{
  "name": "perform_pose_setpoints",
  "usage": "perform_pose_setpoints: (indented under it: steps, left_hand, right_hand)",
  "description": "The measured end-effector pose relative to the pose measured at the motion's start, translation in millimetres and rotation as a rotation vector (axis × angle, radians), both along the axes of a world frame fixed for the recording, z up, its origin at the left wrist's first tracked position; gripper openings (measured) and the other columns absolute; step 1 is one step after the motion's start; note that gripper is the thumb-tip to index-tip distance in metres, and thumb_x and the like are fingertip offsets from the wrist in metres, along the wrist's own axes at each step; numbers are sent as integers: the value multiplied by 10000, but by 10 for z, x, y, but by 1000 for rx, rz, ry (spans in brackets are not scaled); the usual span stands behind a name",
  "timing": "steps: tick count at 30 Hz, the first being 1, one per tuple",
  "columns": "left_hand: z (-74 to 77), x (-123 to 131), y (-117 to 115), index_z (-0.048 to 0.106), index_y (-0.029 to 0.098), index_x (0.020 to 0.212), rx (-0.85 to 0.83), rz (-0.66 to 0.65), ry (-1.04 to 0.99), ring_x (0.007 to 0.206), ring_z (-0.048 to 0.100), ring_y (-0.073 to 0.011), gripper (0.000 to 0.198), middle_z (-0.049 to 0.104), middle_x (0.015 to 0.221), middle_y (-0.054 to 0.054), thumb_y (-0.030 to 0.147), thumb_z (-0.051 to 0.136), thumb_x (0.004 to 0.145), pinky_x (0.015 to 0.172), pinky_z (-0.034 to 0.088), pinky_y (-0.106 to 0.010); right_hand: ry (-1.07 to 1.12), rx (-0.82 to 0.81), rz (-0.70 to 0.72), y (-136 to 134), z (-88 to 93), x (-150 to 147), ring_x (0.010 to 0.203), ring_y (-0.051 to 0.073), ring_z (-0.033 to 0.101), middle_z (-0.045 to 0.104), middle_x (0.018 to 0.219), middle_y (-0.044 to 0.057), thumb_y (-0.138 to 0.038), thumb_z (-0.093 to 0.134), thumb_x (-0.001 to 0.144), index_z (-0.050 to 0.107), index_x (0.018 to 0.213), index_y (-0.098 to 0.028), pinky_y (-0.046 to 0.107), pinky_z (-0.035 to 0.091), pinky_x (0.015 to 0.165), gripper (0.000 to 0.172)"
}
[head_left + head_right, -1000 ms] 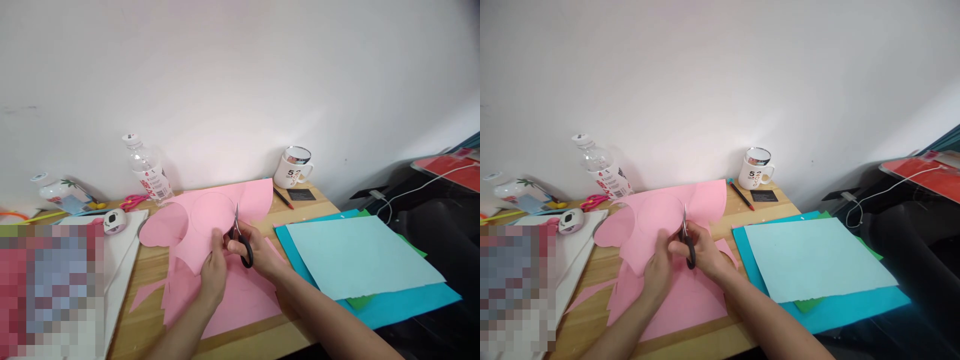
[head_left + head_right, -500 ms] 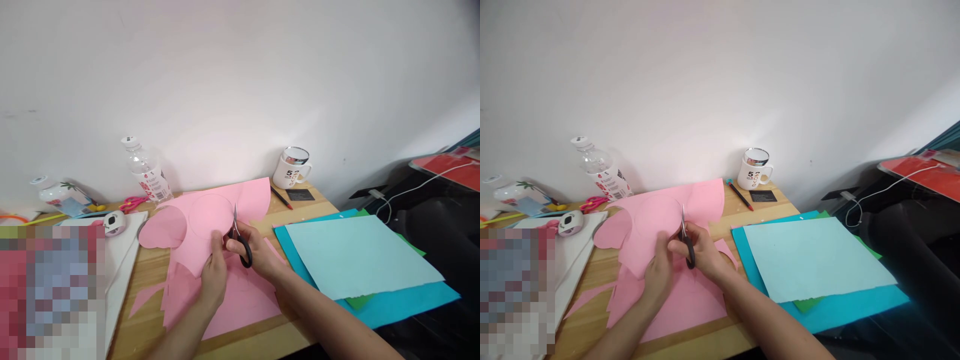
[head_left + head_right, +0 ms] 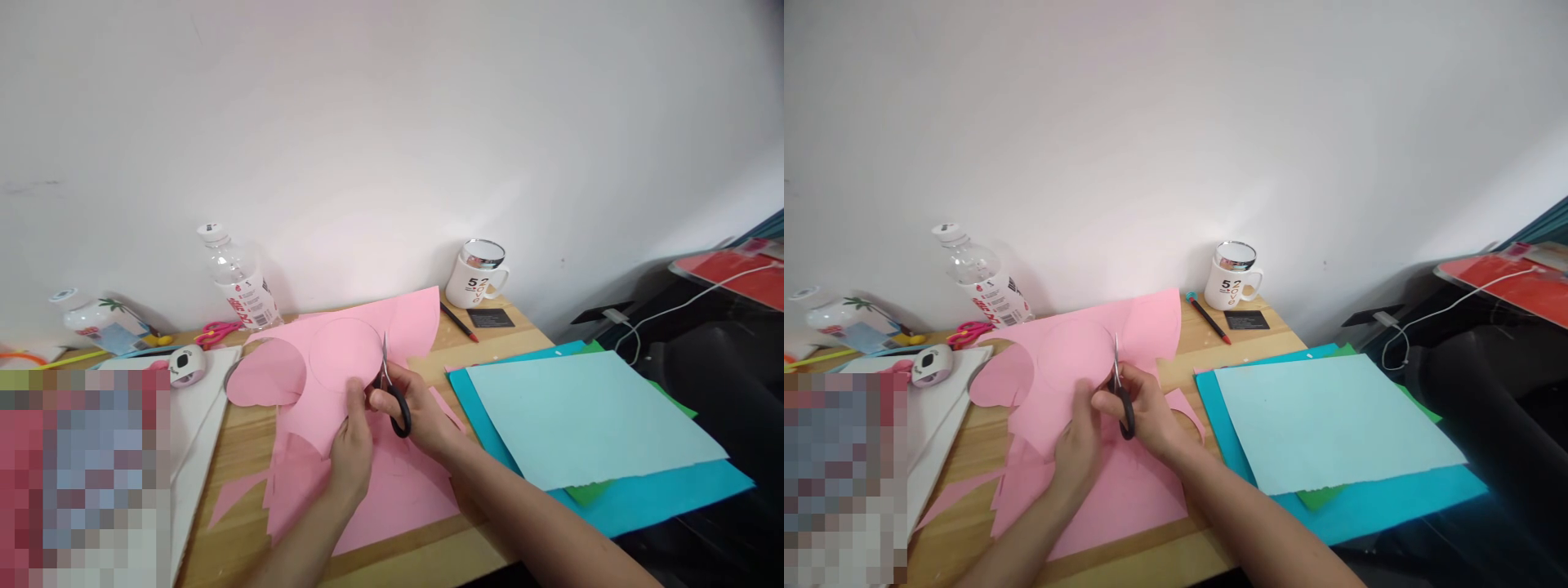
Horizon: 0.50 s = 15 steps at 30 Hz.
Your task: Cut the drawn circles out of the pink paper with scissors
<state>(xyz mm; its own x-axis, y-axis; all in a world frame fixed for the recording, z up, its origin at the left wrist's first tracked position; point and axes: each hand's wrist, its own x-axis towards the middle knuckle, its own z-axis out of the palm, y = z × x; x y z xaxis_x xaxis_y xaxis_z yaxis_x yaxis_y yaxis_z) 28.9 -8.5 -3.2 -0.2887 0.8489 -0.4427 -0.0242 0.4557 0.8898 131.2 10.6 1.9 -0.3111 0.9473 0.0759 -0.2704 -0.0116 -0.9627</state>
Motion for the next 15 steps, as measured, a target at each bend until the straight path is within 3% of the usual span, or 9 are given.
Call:
perform_pose_setpoints:
  steps: [15]
  left_hand:
    - [14,-7,14,671,228,800,-13,6,27,1095,563,-281,370,722,908,-81,546,489,751,846,453,-325]
  right_hand:
    - [-124,-58,-62,-8,98,-1,575,96,385,417,586,-45,-397,676,678,474,657,-166,255,341,589,308]
